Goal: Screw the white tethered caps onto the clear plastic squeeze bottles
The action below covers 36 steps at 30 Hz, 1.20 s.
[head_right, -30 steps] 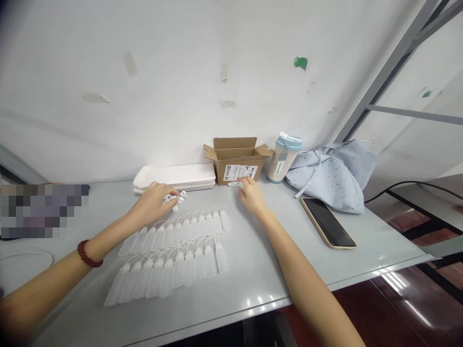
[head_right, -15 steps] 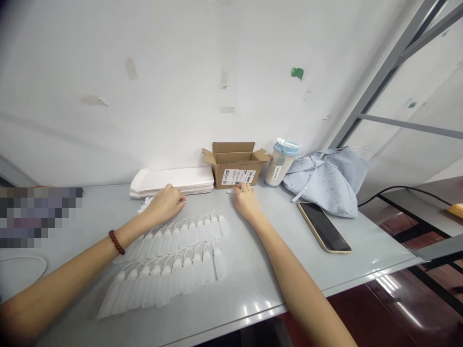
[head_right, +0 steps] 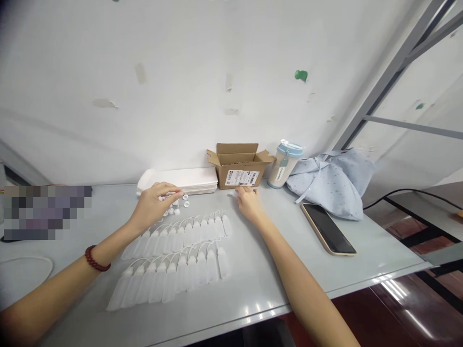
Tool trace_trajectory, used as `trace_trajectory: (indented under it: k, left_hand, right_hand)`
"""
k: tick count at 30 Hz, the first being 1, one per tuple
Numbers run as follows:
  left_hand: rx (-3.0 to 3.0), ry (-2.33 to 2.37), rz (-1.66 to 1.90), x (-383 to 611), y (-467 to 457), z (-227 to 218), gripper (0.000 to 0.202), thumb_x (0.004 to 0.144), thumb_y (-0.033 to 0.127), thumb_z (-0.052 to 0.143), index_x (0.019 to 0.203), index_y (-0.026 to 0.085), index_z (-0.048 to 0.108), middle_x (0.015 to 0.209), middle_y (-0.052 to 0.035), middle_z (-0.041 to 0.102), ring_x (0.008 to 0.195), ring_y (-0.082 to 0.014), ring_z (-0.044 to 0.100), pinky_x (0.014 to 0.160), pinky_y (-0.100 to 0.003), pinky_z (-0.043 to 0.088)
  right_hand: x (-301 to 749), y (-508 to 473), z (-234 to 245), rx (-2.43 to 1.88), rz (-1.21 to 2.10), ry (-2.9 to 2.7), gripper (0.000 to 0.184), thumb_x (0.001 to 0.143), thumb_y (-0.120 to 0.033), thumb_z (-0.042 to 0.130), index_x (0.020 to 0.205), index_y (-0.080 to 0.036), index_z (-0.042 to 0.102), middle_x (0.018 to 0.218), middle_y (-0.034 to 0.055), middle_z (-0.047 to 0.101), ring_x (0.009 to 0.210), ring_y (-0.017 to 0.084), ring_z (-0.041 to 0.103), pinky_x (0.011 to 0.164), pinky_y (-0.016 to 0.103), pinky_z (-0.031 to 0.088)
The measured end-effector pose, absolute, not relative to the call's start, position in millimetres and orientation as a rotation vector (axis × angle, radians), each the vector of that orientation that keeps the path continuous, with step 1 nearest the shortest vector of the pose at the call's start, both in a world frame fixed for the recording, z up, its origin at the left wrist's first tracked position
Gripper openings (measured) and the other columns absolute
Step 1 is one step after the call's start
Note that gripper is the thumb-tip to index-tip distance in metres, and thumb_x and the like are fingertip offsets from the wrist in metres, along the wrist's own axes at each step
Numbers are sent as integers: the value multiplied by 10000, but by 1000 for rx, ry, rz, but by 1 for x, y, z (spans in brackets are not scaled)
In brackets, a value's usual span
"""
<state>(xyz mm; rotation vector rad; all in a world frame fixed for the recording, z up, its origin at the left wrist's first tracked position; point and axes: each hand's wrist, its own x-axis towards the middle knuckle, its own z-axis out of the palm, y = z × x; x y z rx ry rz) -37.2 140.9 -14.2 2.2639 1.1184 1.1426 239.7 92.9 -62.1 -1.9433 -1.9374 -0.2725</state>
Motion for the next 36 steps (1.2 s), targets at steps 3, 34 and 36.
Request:
trace_trajectory:
  k: [3,34,36]
  left_hand:
    - [2125,1134,1142,-44,127,-15,170,770,337,596,803,210,704,926,-33,704,912,-205,587,756,-315,461]
    - [1538,901,941,-39,65,-9,199,739,381,659,801,192,668,834,-33,655,827,-185,599,769,-302,482]
    - [1536,902,945,-39,64,-9,208,741,392,657,805,194,673,832,-33,659,823,-188,603,759,-303,486]
  right_hand:
    - [225,84,-58,-1750,-212,-1970,188,844,-120,504,1021,-168,547,1063,115,647,1000,247,572,796,348,403]
    - [147,25,-35,-1043,-28,-2033,268,897,-182,514,1161,-228,507,966,74,665,872,194,640,738,329,537]
    - [147,25,-35,-1036,-30,-2030,273,899,-186,511,1168,-232,504,969,77,664,879,198,639,740,335,537]
